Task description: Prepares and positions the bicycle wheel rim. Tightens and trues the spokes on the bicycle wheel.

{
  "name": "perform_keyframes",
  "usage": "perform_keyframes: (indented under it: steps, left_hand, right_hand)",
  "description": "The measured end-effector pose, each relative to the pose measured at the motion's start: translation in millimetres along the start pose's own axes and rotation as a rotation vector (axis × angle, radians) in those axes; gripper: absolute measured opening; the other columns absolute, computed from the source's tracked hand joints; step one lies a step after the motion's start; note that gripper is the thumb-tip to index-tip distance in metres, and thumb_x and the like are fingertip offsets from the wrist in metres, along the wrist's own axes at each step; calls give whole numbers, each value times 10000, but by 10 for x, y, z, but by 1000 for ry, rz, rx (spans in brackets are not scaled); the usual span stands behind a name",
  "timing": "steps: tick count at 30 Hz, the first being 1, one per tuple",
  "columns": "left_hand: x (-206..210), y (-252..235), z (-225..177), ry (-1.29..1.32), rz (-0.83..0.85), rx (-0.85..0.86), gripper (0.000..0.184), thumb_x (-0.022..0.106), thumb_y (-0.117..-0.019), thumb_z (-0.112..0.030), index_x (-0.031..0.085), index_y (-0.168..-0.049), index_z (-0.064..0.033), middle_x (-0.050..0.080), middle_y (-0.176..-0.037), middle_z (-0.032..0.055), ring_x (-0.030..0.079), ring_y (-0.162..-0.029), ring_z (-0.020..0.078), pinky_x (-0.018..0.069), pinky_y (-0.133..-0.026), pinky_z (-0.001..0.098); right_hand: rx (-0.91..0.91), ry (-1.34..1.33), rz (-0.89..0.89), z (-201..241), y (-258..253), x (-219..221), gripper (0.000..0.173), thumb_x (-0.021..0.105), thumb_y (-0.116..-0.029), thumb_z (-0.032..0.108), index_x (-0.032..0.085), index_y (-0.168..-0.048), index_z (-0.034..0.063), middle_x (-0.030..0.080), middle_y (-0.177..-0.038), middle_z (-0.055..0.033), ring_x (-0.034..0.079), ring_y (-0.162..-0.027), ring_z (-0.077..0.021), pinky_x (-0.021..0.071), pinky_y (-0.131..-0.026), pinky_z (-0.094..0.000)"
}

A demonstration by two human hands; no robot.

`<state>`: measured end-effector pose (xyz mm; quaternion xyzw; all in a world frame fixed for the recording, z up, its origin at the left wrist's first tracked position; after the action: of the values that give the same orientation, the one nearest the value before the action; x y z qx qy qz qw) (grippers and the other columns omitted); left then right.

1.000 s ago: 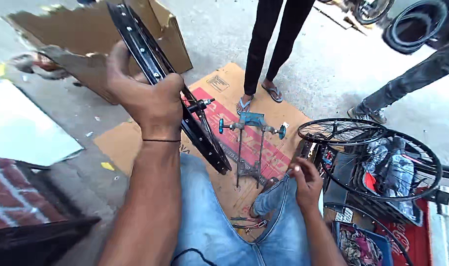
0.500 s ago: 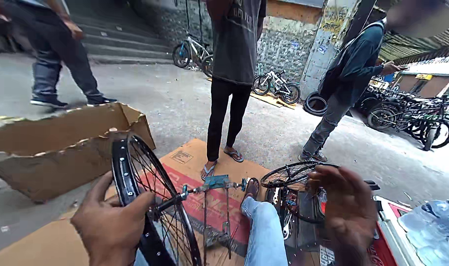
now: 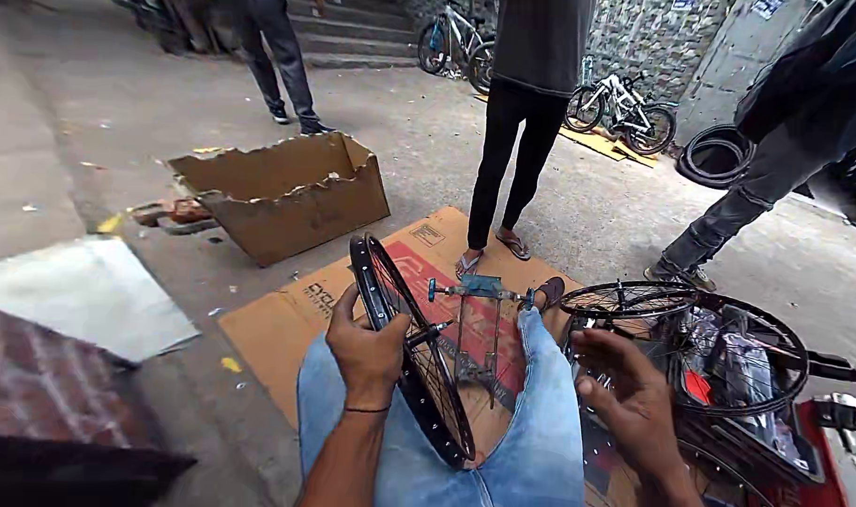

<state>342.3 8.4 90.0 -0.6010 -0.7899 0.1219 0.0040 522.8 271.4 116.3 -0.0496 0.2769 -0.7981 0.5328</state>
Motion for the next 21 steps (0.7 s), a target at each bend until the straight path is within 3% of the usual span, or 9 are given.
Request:
perform_keyframes:
  steps: [4,7,9,10,12,15,17,19,21]
  left_hand:
    - [111,20,-373,135,-28,68,857,715,-661,8,464,-1476,-70,664,-666,-19,576,-476,40,492,-445,221]
    - [253,113,-787,266,66,151,820,725,-710,1,466,-1482,-95,720,-755,-16,664,-562,84,565,-485,235]
    - [385,160,-1006,326,165,238,780,735,-780,-7,432,-1495,-81,731,-806,4,690,-616,111,597,-533,254]
    - [458,175,-1088,350,211,269,755,736,-806,-1,435,-1494,-77,722,-809,15,686,-622,123,601,-545,264]
    - [609,171,-1207,379,286,312,660,730,-834,22,501,-1445,-78,712,-816,40,676,-607,143,597,-522,272]
    - [777,162,-1252,391,393,331,540,700,-915,-15,541,-1422,-111,693,-827,67,652,-575,152,579,-479,266]
    - [905,102,-1222,411,447,369,403,647,-957,-25,585,-1355,-44,705,-888,72,685,-661,163,617,-568,297]
    - [1045,-5,-1182,488,568,338,345,622,-954,-2,595,-1298,14,713,-963,106,720,-766,195,650,-680,343]
    - [1192,-117,-1092,585,734,239,420,589,-976,7,521,-1390,34,721,-907,152,735,-782,237,653,-720,394]
  right_hand:
    - [43,-135,235,-328,91,722,909,795,-827,570,526,-1412,-71,604,-1403,-191,604,-1289,-273,532,-1087,-452]
    - [38,-172,375,-251,85,1119,1043,876,-744,541,450,-1467,-79,591,-1419,-184,565,-1333,-243,478,-1143,-449]
    - [107,-172,376,-50,133,1276,1086,897,-715,536,433,-1471,-89,589,-1396,-187,564,-1306,-201,473,-1125,-399]
    - [155,-163,317,44,150,1319,1073,905,-707,530,453,-1443,-107,604,-1361,-192,583,-1270,-182,492,-1099,-365]
    - [170,-159,149,110,84,1342,874,901,-753,415,536,-1330,-130,661,-1238,-179,645,-1151,-151,551,-1017,-325]
    - [56,-213,-62,41,-76,1248,437,759,-788,66,592,-1159,-95,719,-980,-94,707,-870,-108,625,-777,-272]
    - [14,-206,-131,9,-161,1092,400,687,-782,23,607,-1158,-84,729,-932,-63,685,-758,-71,601,-661,-225]
    - [5,-188,-137,-32,-226,915,427,673,-790,30,611,-1194,-92,745,-935,-75,699,-758,-90,607,-660,-238]
    - [11,-184,-137,-140,-249,805,445,691,-800,62,603,-1220,-57,752,-889,-80,743,-791,-155,644,-711,-298]
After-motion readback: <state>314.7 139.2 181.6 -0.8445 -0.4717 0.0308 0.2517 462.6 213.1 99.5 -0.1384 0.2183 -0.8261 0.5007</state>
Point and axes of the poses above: each hand's wrist, its own y-axis away from the middle knuckle, its own x-axis out of the palm, z = x × y, the point moved 1 cm from there along -y, towards the middle knuckle
